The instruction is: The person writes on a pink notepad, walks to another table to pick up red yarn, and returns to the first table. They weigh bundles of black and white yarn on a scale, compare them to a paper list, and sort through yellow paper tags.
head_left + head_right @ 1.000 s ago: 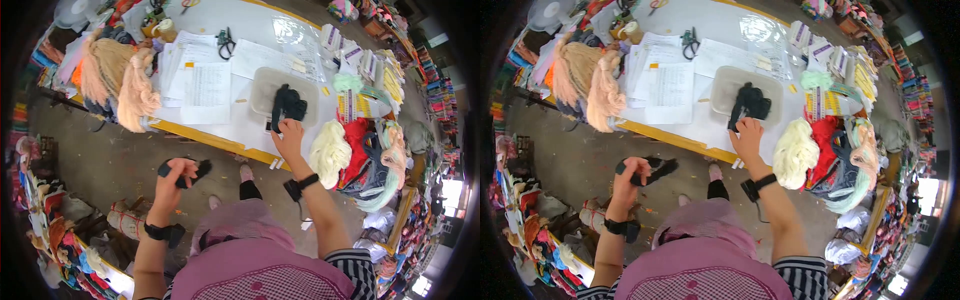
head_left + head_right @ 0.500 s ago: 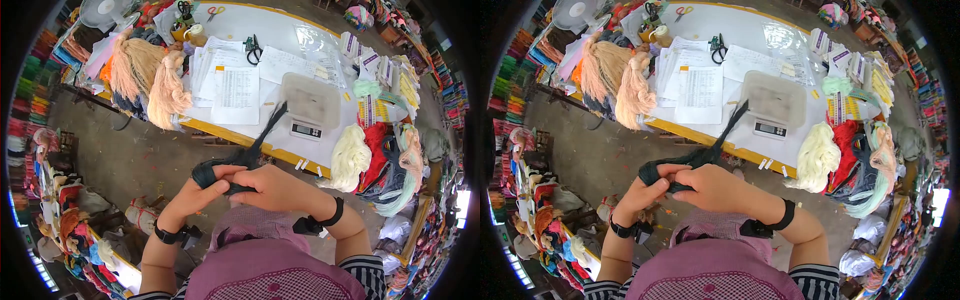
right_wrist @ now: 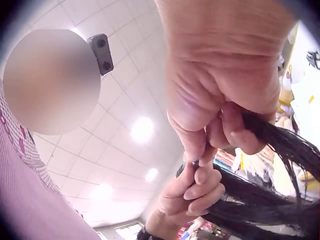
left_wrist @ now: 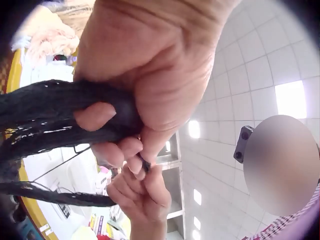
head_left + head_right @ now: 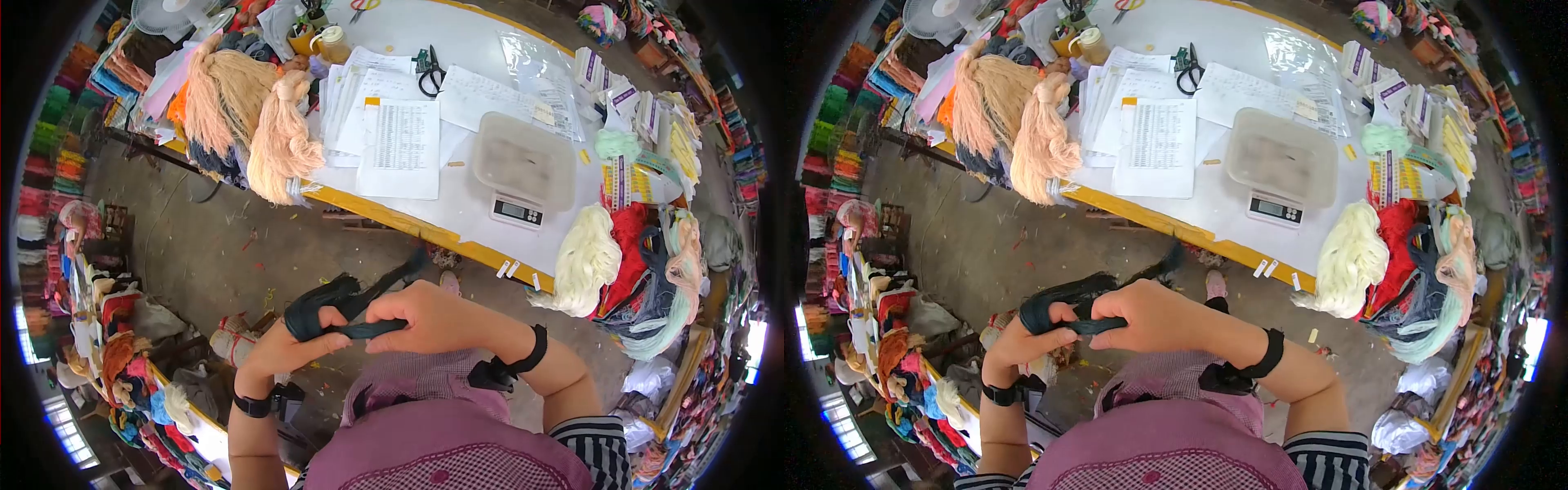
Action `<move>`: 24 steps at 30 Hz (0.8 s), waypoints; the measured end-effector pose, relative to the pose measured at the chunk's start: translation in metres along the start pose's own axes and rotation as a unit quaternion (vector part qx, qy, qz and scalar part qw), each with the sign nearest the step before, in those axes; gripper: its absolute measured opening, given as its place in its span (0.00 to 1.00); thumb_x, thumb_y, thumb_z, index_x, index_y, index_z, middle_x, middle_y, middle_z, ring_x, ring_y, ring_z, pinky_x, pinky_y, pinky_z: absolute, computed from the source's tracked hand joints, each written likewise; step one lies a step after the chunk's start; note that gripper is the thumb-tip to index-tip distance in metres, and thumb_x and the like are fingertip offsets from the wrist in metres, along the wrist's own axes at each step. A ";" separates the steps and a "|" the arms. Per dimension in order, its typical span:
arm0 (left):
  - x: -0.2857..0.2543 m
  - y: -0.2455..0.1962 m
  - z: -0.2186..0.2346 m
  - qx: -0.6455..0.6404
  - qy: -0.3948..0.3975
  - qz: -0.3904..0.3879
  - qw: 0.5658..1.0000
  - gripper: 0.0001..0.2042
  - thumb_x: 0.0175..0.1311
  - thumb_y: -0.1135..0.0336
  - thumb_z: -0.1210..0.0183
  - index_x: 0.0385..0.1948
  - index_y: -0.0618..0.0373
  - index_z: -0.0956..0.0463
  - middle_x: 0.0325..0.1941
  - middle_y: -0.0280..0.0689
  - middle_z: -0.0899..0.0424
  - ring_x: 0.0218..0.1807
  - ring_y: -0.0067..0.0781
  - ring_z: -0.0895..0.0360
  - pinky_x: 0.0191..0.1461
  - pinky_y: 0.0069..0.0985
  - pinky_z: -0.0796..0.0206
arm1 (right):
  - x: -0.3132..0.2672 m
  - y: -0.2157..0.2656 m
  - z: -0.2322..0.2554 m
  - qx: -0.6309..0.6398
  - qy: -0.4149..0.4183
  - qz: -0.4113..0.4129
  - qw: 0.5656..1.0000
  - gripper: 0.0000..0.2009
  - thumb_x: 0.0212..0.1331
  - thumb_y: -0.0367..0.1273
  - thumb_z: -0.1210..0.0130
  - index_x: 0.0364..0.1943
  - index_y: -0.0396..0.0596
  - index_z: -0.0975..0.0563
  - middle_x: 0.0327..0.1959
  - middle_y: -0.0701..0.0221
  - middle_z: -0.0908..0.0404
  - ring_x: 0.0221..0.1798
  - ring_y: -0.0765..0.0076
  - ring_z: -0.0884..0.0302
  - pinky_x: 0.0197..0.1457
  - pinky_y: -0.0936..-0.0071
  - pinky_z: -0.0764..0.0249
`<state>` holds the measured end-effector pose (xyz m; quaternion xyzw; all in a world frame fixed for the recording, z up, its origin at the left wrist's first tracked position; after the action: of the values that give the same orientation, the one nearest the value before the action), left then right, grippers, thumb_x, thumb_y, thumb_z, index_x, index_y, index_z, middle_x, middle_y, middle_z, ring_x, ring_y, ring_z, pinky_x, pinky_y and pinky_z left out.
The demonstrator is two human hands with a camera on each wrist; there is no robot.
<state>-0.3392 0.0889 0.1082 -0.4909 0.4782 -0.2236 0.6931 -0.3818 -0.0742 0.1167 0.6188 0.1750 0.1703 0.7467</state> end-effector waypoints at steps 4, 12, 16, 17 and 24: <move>-0.012 0.035 0.033 -0.108 -0.083 0.010 0.991 0.06 0.64 0.69 0.40 0.35 0.61 0.22 0.27 0.28 0.23 0.31 0.17 0.28 0.34 0.18 0.37 | -0.001 0.014 0.028 0.073 0.000 -0.022 0.997 0.12 0.57 0.34 0.36 0.42 0.46 0.21 0.26 0.69 0.18 0.22 0.78 0.29 0.25 0.78 0.36; -0.076 0.148 0.104 -0.304 -0.207 0.024 0.930 0.09 0.63 0.63 0.37 0.32 0.57 0.25 0.20 0.30 0.29 0.23 0.21 0.32 0.24 0.17 0.48 | -0.010 -0.019 0.109 0.495 -0.316 -0.004 0.809 0.11 0.67 0.35 0.45 0.35 0.39 0.25 0.13 0.85 0.50 0.14 0.89 0.56 0.19 0.83 0.58; -0.113 0.174 0.125 -0.298 -0.217 -0.012 0.929 0.13 0.56 0.61 0.32 0.31 0.57 0.27 0.19 0.31 0.31 0.20 0.23 0.35 0.24 0.20 0.47 | 0.001 -0.062 0.094 0.521 -0.354 -0.051 0.775 0.13 0.67 0.38 0.44 0.37 0.40 0.27 0.14 0.86 0.51 0.15 0.87 0.58 0.20 0.83 0.57; -0.126 0.185 0.131 -0.296 -0.217 -0.018 0.930 0.14 0.53 0.61 0.31 0.32 0.58 0.26 0.18 0.31 0.31 0.20 0.25 0.36 0.24 0.21 0.47 | 0.004 -0.069 0.093 0.523 -0.353 -0.052 0.774 0.13 0.67 0.38 0.44 0.37 0.40 0.27 0.14 0.86 0.51 0.15 0.87 0.58 0.20 0.83 0.57; -0.189 0.207 0.147 -0.383 -0.290 -0.068 0.874 0.17 0.52 0.60 0.32 0.38 0.61 0.25 0.17 0.30 0.33 0.20 0.26 0.36 0.26 0.23 0.44 | 0.008 -0.118 0.094 0.517 -0.438 -0.074 0.732 0.13 0.66 0.39 0.43 0.39 0.42 0.27 0.14 0.86 0.53 0.16 0.86 0.58 0.22 0.83 0.55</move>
<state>-0.3260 0.3915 0.0157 -0.7919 0.2694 0.0828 0.5417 -0.3264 -0.1722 0.0163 0.9003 -0.0651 -0.2925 0.3156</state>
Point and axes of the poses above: each hand's wrist, its own x-axis towards the middle knuckle, its own z-axis out of the back of the hand, y = z × x, the point moved 7 cm from there along x, towards the middle knuckle
